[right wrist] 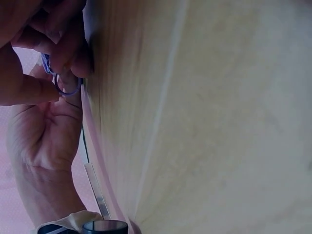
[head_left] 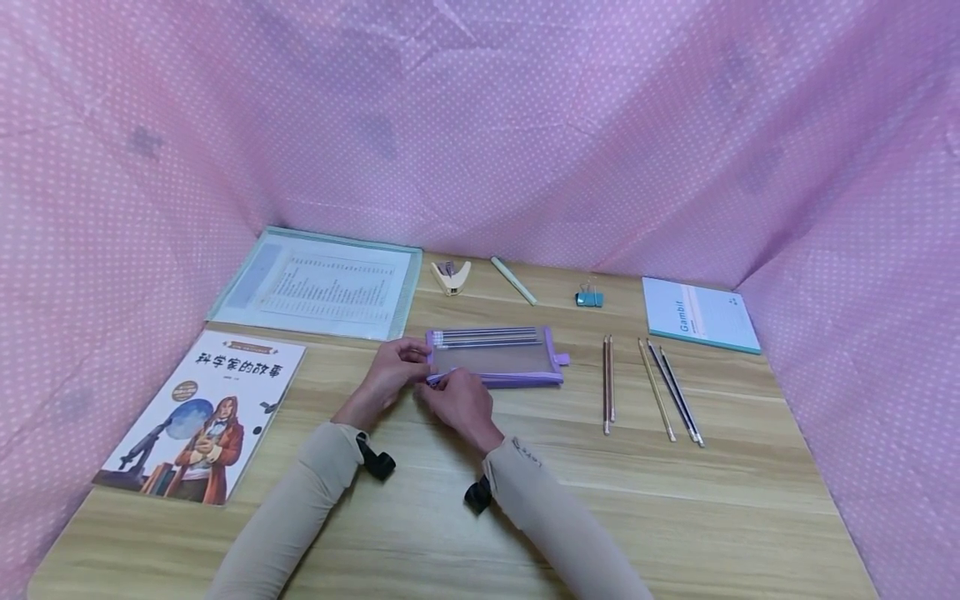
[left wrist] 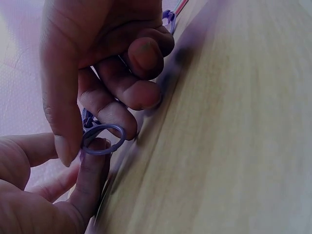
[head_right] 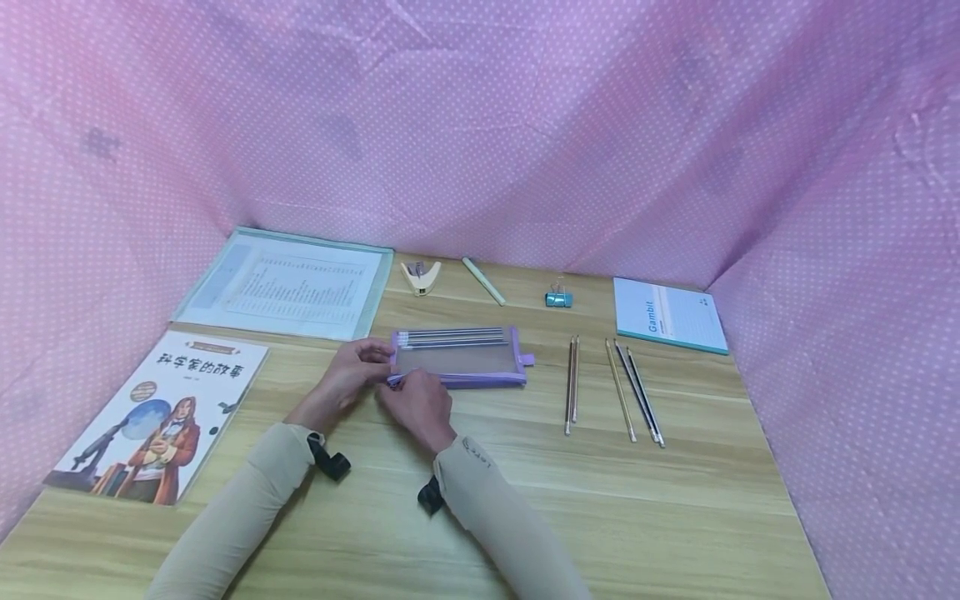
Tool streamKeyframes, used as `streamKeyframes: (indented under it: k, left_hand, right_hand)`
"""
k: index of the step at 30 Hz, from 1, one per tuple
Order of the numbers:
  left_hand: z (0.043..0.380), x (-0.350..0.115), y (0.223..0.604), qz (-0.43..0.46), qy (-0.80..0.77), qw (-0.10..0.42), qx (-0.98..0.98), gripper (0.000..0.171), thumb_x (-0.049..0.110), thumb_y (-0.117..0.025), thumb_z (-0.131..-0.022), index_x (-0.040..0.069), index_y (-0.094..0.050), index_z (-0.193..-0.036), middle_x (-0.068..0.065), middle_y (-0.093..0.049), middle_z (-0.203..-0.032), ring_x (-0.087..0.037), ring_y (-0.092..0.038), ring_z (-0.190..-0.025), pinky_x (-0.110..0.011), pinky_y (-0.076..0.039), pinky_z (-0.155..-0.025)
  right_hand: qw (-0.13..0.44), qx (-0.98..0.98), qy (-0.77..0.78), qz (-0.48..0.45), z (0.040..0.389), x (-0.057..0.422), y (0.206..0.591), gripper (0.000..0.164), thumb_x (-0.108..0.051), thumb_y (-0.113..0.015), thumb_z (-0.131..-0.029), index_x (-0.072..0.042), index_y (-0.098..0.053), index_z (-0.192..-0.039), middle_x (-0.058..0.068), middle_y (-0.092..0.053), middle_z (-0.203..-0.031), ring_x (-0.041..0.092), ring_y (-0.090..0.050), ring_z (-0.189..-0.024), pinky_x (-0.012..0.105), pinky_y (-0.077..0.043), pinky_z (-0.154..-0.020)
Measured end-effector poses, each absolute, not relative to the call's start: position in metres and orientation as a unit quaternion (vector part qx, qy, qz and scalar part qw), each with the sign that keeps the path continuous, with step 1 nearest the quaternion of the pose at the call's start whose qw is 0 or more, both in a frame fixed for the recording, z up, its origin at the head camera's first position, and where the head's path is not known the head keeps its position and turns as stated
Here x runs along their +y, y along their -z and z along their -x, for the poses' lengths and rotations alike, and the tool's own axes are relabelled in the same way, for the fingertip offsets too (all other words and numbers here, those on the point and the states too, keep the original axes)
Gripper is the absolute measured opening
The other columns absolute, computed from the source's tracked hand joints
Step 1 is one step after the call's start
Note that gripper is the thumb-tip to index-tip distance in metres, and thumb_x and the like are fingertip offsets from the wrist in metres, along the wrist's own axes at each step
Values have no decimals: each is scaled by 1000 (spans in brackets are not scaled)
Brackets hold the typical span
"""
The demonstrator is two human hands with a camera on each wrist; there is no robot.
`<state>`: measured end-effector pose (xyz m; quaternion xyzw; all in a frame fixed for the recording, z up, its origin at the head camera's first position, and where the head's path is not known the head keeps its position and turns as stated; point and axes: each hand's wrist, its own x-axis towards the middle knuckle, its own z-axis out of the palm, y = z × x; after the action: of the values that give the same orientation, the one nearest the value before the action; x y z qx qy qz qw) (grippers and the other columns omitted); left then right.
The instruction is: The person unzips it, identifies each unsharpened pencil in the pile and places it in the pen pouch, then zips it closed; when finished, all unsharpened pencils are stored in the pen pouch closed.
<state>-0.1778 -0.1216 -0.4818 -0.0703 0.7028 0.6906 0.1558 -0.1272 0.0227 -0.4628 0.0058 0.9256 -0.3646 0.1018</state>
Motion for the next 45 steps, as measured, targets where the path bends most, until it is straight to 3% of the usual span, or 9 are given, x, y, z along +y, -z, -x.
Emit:
streamKeyframes:
  k: [5,8,13,17,22,27,35,45]
  left_hand:
    - [178,-122,481,77,-685,157,708,39,-14,-69,-80,-11,-58,-117,-3,-63,-88,-9,-59,-81,-18,-55,-69]
    - [177,-122,480,76,-680,156,712,39,-13,-69,-81,-11,-58,-118,-4,-63,-90,-9,-59,-82,-17,-55,-69]
    - [178,-123,480,74,-682,157,710,39,-14,-68,-81,-12,-58,-118,-4,-63,-91,-9,-60,-82,-17,-56,-70]
    - [177,-123,480,72,-689,153,705,39,-15,-67,-80,-13,-57,-118,-2,-63,-89,-8,-60,-82,-17,-56,-70]
    - [175,-123,479,67,-699,144,697,39,-17,-66,-79,-15,-57,-117,-1,-63,-86,-7,-60,-80,-17,-56,-68]
    - [174,-124,478,69,-702,149,693,40,-17,-67,-80,-15,-56,-118,-1,-63,-86,-7,-60,-79,-17,-57,-69]
    - [175,-123,481,62,-697,141,700,42,-16,-68,-78,-17,-56,-118,-2,-62,-87,-8,-59,-81,-16,-55,-69]
    - [176,-122,482,62,-697,140,701,41,-17,-68,-78,-17,-57,-117,-1,-63,-86,-8,-59,-80,-16,-55,-69]
  right_hand:
    - [103,923,372,-4,128,23,463,48,-38,-70,-85,-20,-46,-48,-11,-36,-44,7,-36,-41,22,-22,-41]
    - [121,915,384,-2,127,25,461,37,-29,-70,-83,-17,-56,-51,-9,-41,-47,8,-40,-44,22,-26,-43]
    - [126,919,372,37,127,32,461,16,-20,-68,-86,-12,-77,-75,-5,-54,-62,9,-48,-58,20,-34,-50]
    - [107,929,347,70,127,37,463,15,-21,-68,-89,-13,-80,-87,-3,-62,-70,9,-50,-62,20,-34,-51]
    - [100,932,339,81,127,37,464,14,-26,-71,-88,-16,-81,-90,-2,-74,-79,7,-54,-65,19,-39,-53]
    - [94,939,325,64,127,30,464,15,-28,-73,-88,-18,-80,-97,-1,-78,-90,8,-56,-70,19,-40,-58]
    - [85,931,347,69,125,34,464,14,-23,-70,-89,-14,-81,-92,-1,-75,-87,9,-55,-70,20,-41,-57]
    - [116,907,399,71,122,47,460,15,-19,-66,-91,-11,-79,-91,-5,-64,-62,8,-54,-55,21,-40,-47]
